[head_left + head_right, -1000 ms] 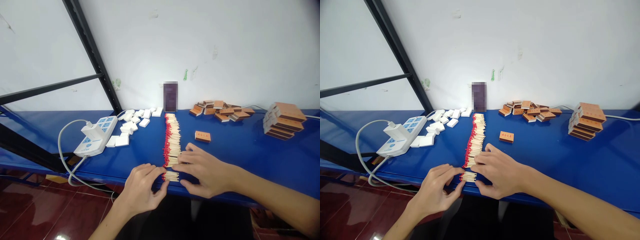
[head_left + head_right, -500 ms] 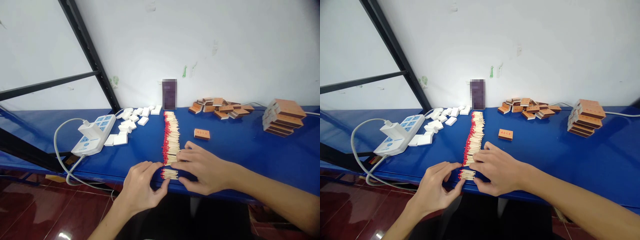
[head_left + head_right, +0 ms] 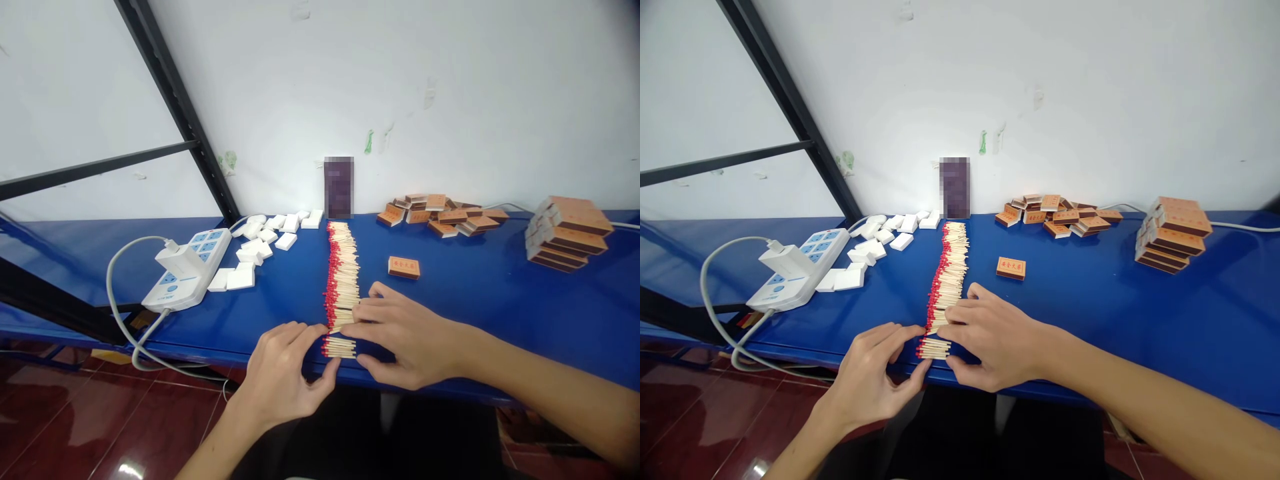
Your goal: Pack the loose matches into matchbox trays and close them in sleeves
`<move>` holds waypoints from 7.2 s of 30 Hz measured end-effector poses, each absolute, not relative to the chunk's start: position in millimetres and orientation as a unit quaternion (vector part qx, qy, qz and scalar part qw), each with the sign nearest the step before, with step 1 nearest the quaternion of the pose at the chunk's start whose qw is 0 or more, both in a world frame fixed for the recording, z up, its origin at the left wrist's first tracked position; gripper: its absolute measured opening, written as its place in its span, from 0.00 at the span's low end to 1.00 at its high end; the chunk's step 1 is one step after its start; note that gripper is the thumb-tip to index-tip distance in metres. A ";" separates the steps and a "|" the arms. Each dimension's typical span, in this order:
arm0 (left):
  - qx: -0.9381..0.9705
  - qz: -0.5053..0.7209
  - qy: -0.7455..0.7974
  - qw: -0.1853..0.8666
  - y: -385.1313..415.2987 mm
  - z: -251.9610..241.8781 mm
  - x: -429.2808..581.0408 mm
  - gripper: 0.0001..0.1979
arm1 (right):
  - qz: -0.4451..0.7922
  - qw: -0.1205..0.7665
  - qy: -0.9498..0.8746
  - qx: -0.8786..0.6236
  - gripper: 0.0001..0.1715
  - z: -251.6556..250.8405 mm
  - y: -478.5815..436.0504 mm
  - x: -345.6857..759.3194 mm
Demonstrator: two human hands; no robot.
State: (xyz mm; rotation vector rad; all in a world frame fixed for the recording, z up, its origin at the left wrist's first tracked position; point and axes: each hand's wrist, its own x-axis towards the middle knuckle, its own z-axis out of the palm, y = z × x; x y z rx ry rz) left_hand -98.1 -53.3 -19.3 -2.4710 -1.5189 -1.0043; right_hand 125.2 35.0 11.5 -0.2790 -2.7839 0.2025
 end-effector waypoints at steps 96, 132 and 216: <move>-0.819 -0.300 -0.490 0.005 -55.0 -19.0 -100.8 0.09 | 0.007 0.227 -0.966 -0.125 0.12 2.2 36.8 117.0; -0.832 -0.295 -0.470 0.015 -53.9 -21.8 -102.2 0.10 | 0.051 0.210 -0.973 -0.086 0.10 8.0 32.2 119.5; -0.832 -0.290 -0.473 0.007 -53.5 -21.1 -102.1 0.11 | 0.047 0.175 -0.981 -0.065 0.09 11.6 30.3 121.3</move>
